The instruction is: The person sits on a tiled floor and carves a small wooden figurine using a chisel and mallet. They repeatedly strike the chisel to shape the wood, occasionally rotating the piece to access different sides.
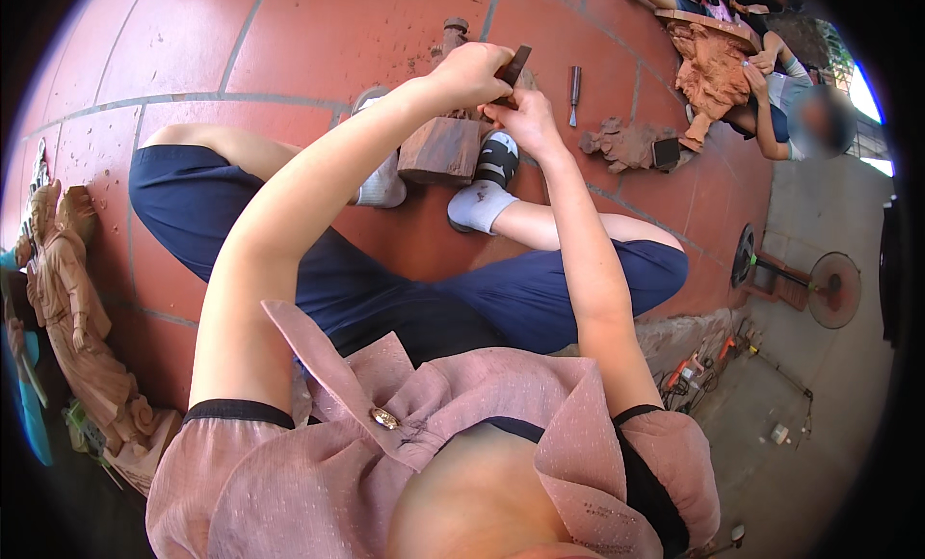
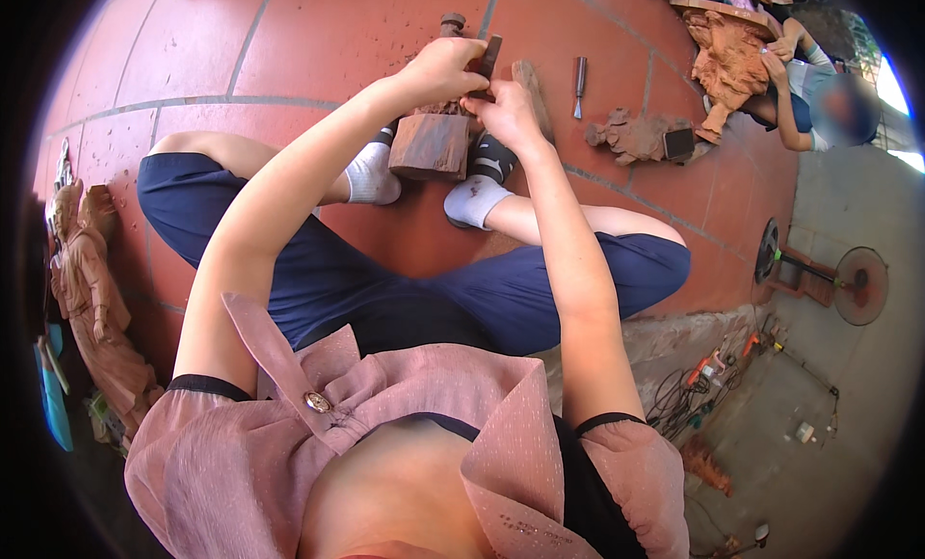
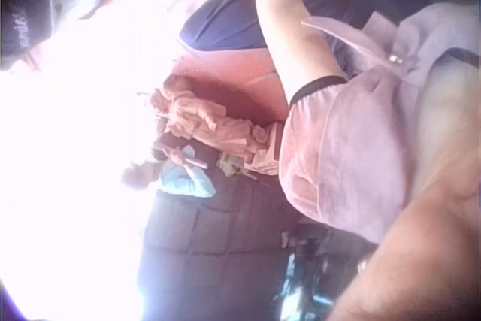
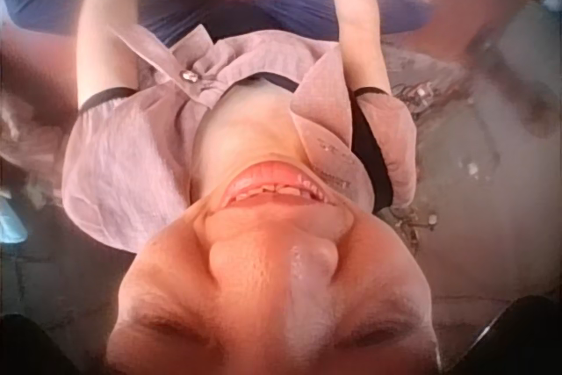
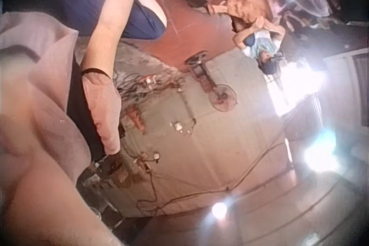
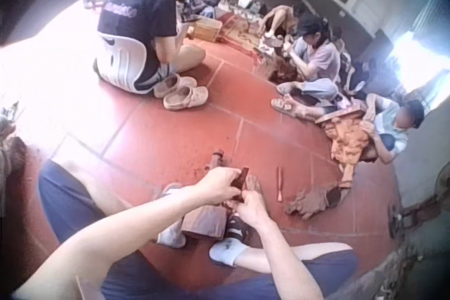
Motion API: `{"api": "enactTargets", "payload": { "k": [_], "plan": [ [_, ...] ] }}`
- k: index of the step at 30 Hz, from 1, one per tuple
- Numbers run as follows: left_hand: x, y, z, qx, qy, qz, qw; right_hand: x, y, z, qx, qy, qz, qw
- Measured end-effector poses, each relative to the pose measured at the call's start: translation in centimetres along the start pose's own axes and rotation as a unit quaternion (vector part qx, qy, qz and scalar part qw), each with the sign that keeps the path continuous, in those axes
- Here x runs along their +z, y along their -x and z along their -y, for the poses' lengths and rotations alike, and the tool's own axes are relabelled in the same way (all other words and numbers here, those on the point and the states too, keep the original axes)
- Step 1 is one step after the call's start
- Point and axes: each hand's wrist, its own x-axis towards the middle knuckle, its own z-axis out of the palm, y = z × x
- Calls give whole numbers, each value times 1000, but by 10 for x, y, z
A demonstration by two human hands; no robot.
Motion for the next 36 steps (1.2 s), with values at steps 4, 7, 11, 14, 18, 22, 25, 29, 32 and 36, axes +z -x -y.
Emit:
{"api": "enactTargets", "payload": {
  "k": [4, 7, 11, 14, 18, 22, 25, 29, 32, 36],
  "plan": [
    [10, -12, 15, -114, 54, 130, 983, 12, 1, -38, -9, -62, 15, 998],
    [29, -1, 40, -161, 160, 132, 965, 29, 9, -49, -42, -14, 16, 999],
    [28, -13, 44, -129, 124, 94, 979, 28, 1, -36, -42, 26, -36, 998],
    [22, -29, 42, -130, 74, 126, 981, 32, -15, -42, -60, -68, -51, 995],
    [33, -7, 60, -153, 218, 204, 942, 26, -1, -46, -16, 30, 36, 999],
    [27, -26, 50, -119, 118, 162, 973, 28, -7, -48, -14, 9, -12, 1000],
    [24, -25, 49, -125, 107, 183, 969, 30, -8, -37, -61, -63, -49, 995],
    [32, -3, 56, -145, 225, 182, 946, 24, 14, -31, -28, 12, 37, 999],
    [32, -20, 56, -6, 8, 8, 1000, 24, -16, -36, -45, 26, -34, 998],
    [19, -13, 47, -98, 143, 113, 978, 28, -25, -60, 13, 58, -22, 998]
  ]
}}
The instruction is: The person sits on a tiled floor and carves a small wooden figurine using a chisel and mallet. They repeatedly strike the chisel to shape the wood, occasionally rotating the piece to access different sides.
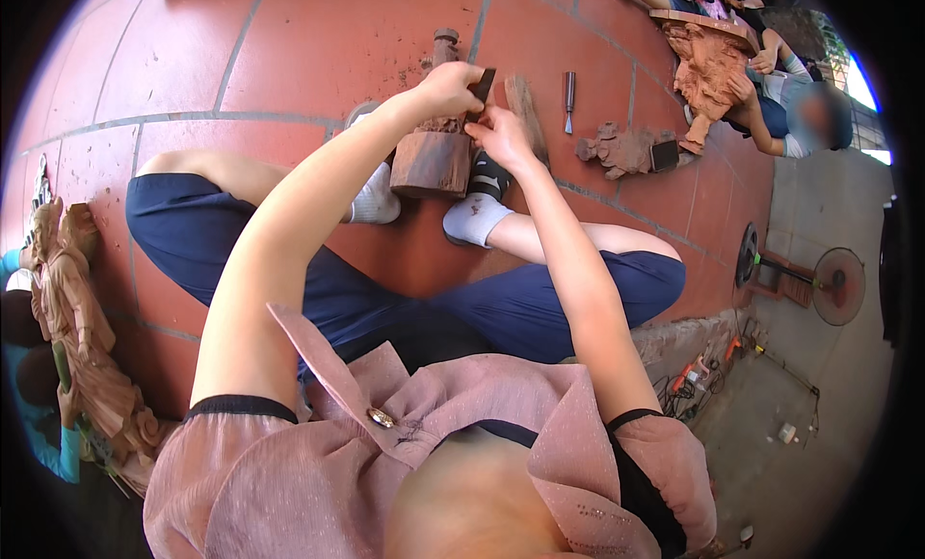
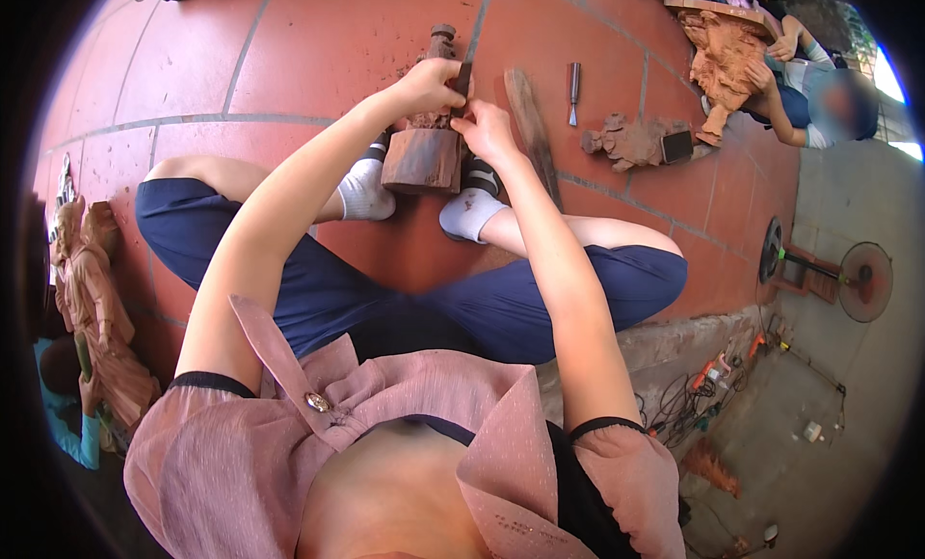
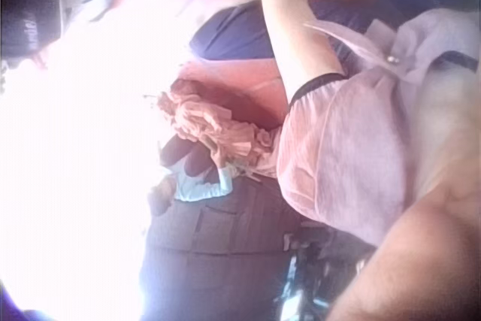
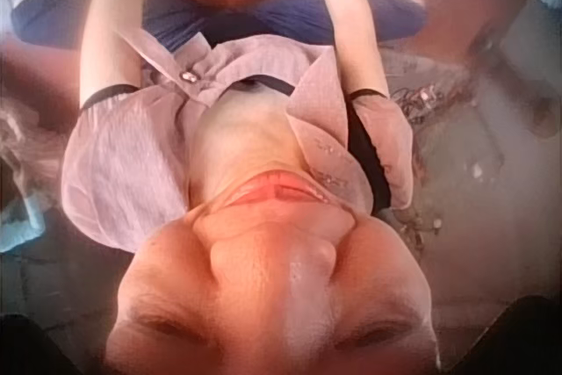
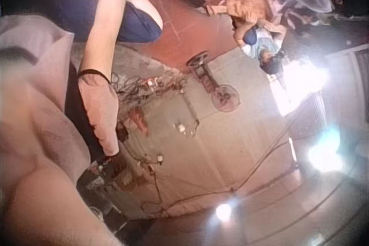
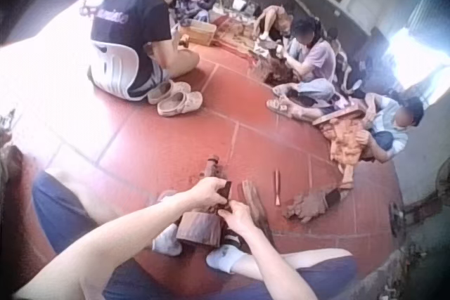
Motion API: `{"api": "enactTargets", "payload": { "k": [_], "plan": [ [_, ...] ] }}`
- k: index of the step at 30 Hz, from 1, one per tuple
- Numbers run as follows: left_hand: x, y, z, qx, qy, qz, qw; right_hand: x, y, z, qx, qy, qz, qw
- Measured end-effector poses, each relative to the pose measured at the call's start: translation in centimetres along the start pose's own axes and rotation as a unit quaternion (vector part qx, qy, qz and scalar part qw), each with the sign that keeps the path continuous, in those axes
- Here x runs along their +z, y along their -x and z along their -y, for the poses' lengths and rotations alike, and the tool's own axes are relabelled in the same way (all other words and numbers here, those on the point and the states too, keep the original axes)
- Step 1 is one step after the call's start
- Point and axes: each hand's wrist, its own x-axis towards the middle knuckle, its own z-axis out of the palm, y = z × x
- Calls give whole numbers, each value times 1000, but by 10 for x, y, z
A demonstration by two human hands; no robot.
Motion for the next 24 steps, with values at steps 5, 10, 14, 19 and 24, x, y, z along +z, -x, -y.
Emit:
{"api": "enactTargets", "payload": {
  "k": [5, 10, 14, 19, 24],
  "plan": [
    [4, 13, 10, -70, 99, 17, 992, -3, 25, 28, -6, -41, 62, 997],
    [7, 3, 23, -7, 19, -8, 1000, -7, 26, 31, -6, -34, 56, 998],
    [4, -4, 14, 50, -107, -90, 989, -7, 16, 39, -23, 14, 13, 1000],
    [12, 20, -24, -116, 21, -48, 992, -7, 31, 34, -2, -79, 74, 994],
    [17, -8, -3, 25, -212, -143, 966, -8, 16, 40, -11, 46, 3, 999]
  ]
}}
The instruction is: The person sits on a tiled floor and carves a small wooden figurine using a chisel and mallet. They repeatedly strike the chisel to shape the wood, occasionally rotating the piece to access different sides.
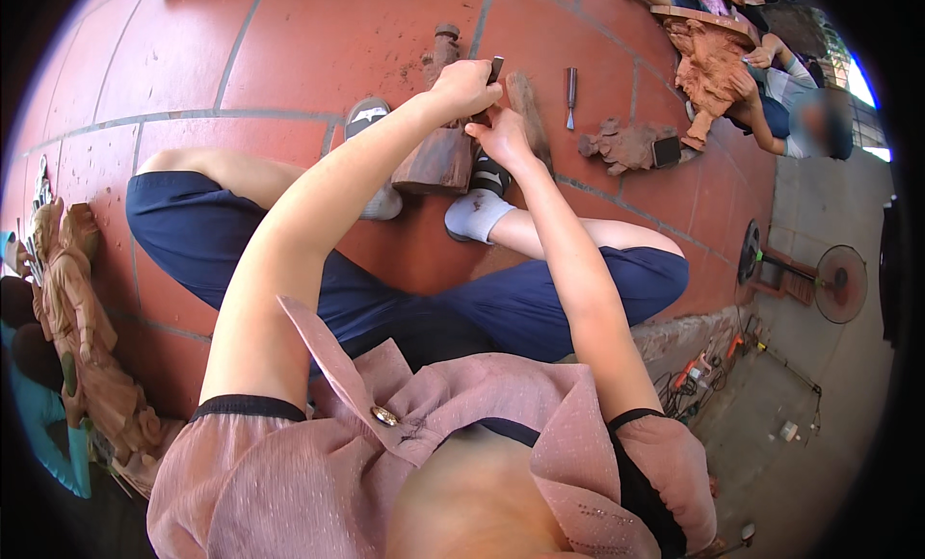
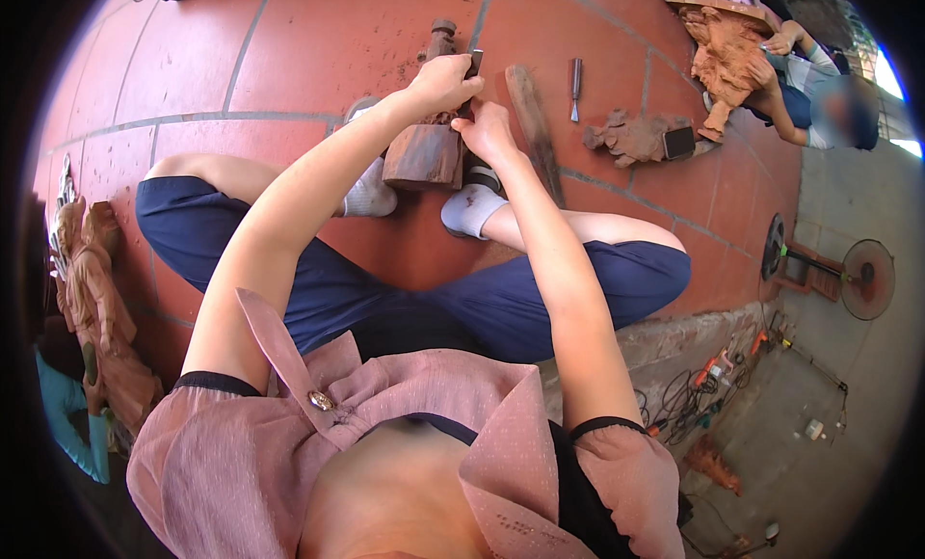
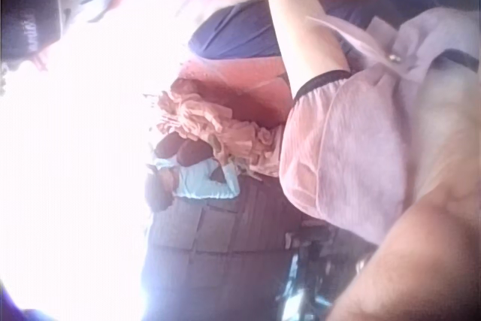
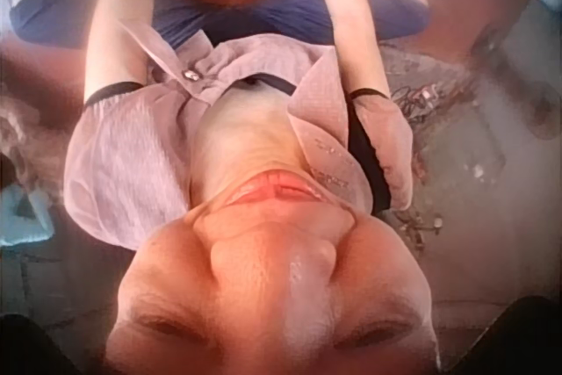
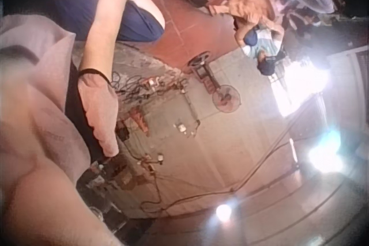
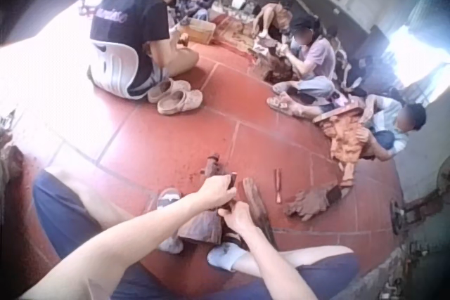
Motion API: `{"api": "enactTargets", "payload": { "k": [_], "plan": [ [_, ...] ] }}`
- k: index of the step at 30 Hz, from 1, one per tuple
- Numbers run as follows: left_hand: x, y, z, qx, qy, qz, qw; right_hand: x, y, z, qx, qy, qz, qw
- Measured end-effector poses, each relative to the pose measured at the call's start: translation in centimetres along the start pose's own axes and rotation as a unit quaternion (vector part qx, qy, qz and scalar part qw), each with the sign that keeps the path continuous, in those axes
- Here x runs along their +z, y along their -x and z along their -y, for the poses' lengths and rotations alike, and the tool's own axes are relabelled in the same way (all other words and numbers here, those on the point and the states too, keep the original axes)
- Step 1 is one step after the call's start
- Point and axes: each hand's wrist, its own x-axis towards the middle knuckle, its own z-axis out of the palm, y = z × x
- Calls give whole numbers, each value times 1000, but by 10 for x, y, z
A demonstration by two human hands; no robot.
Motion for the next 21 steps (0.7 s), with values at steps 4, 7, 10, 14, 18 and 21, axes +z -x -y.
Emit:
{"api": "enactTargets", "payload": {
  "k": [4, 7, 10, 14, 18, 21],
  "plan": [
    [-17, 16, -18, -88, 151, 138, 975, -18, 24, 32, 87, -2, 97, 992],
    [-13, 15, -17, -92, 130, 110, 981, -12, 19, 15, 47, -43, 69, 996],
    [-9, 2, -12, -68, 97, 65, 991, -2, 7, 4, 38, -66, 18, 997],
    [-11, 12, -14, -106, 173, 122, 972, -9, 17, 17, 61, -45, 50, 996],
    [-5, 4, -16, -57, 88, 64, 992, -9, 15, 5, 36, -72, 39, 996],
    [2, -5, -8, 32, 17, -32, 999, 12, -3, -26, 31, -69, -13, 997]
  ]
}}
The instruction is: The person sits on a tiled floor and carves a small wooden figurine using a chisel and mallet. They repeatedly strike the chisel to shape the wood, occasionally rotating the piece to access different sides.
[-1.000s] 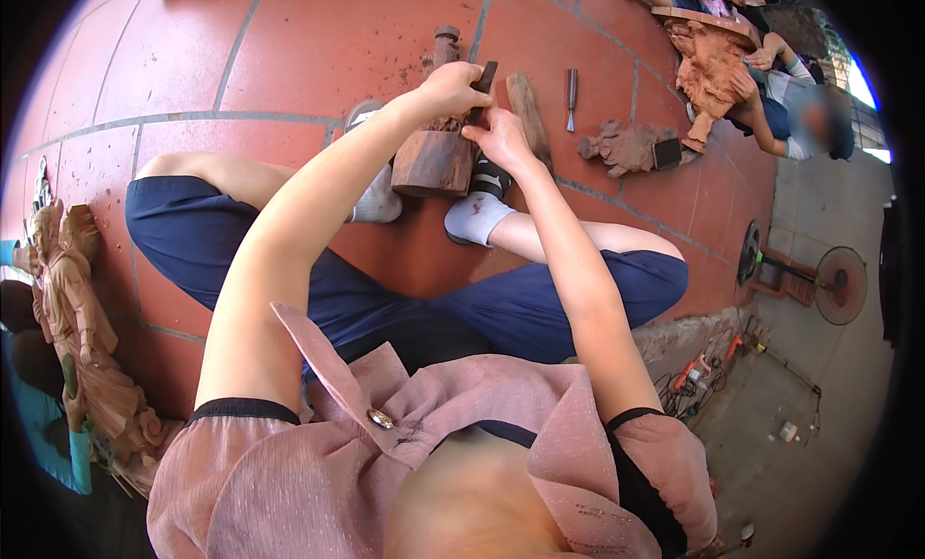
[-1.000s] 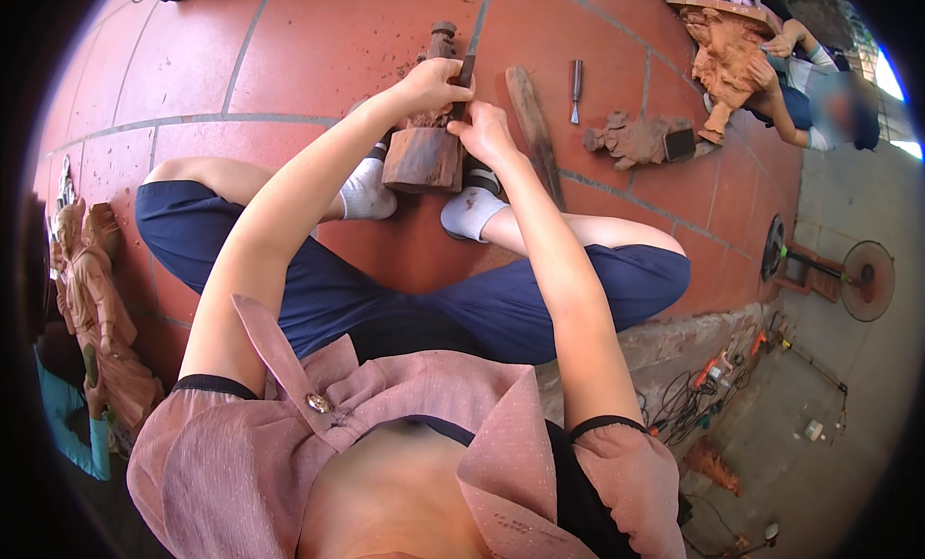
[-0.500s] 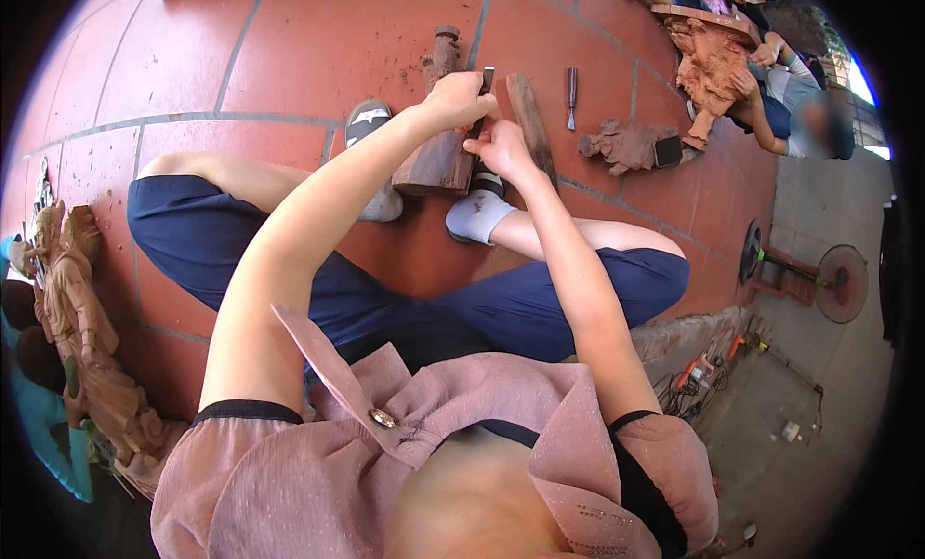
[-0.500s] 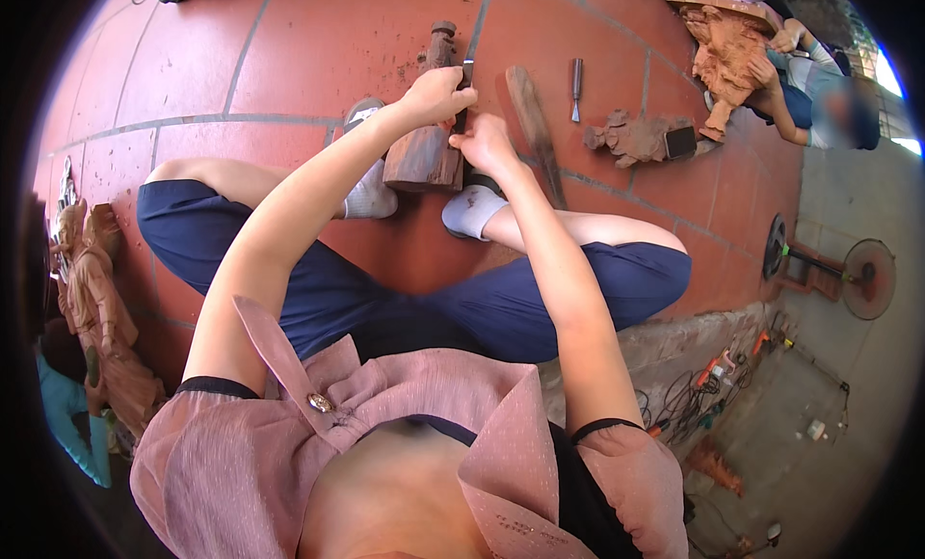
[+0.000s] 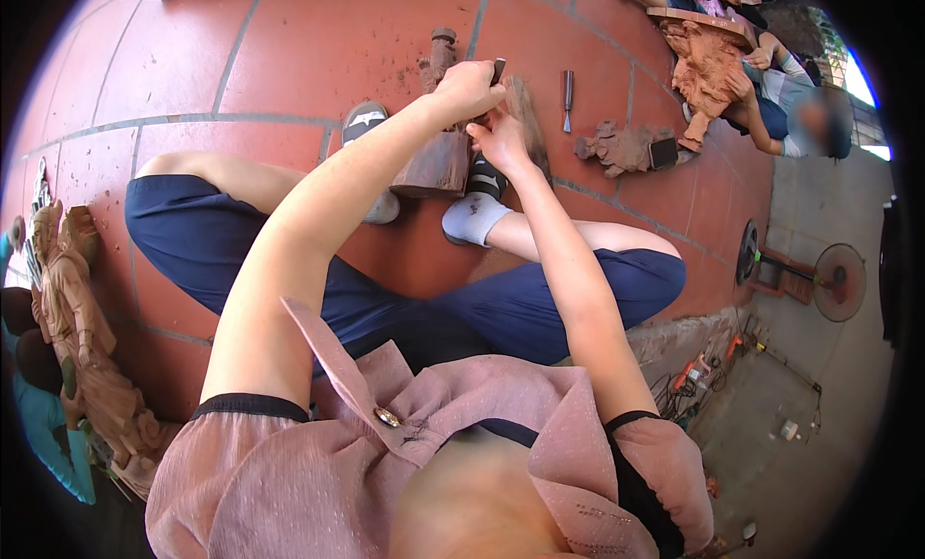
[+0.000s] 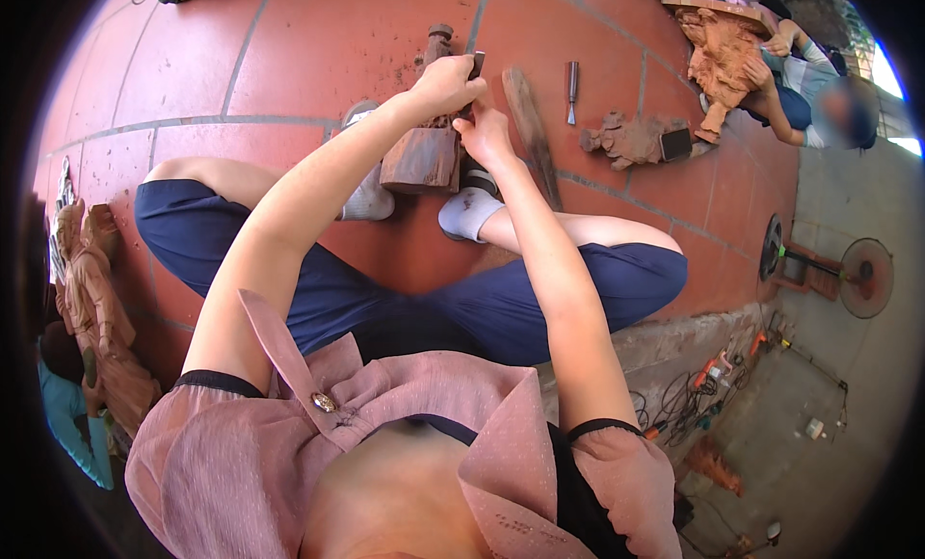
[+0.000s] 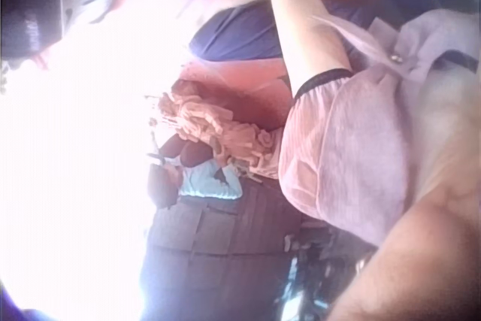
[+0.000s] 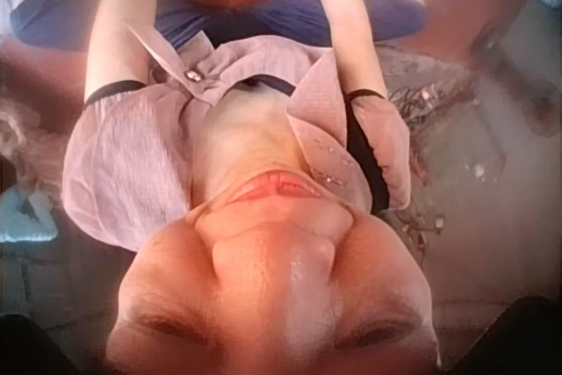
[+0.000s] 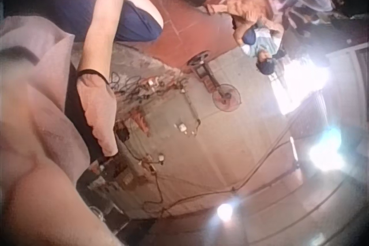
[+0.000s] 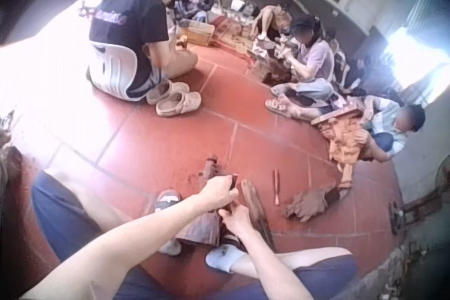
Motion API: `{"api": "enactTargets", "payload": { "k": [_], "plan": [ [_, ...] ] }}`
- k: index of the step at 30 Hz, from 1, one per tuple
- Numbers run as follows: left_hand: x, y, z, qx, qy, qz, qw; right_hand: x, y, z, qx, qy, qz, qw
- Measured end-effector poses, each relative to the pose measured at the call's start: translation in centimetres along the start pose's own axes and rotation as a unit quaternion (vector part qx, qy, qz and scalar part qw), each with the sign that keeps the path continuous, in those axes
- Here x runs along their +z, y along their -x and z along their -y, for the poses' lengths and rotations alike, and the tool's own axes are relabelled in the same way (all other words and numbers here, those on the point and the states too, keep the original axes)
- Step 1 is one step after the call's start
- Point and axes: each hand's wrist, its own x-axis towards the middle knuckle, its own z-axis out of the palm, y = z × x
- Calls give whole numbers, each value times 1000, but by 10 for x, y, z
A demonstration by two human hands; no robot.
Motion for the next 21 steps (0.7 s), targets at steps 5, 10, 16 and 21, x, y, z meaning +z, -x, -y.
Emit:
{"api": "enactTargets", "payload": {
  "k": [5, 10, 16, 21],
  "plan": [
    [-11, 13, -15, -156, 117, 133, 972, -19, 27, 31, -43, -19, 53, 998],
    [-6, -3, -11, -73, 32, 71, 994, -9, 3, 10, 59, -28, 35, 997],
    [0, -3, -11, -45, 4, 21, 999, 1, -2, 2, 0, -87, -2, 996],
    [1, 4, -6, -64, 87, 106, 989, -5, 6, -8, -55, -32, 31, 998]
  ]
}}
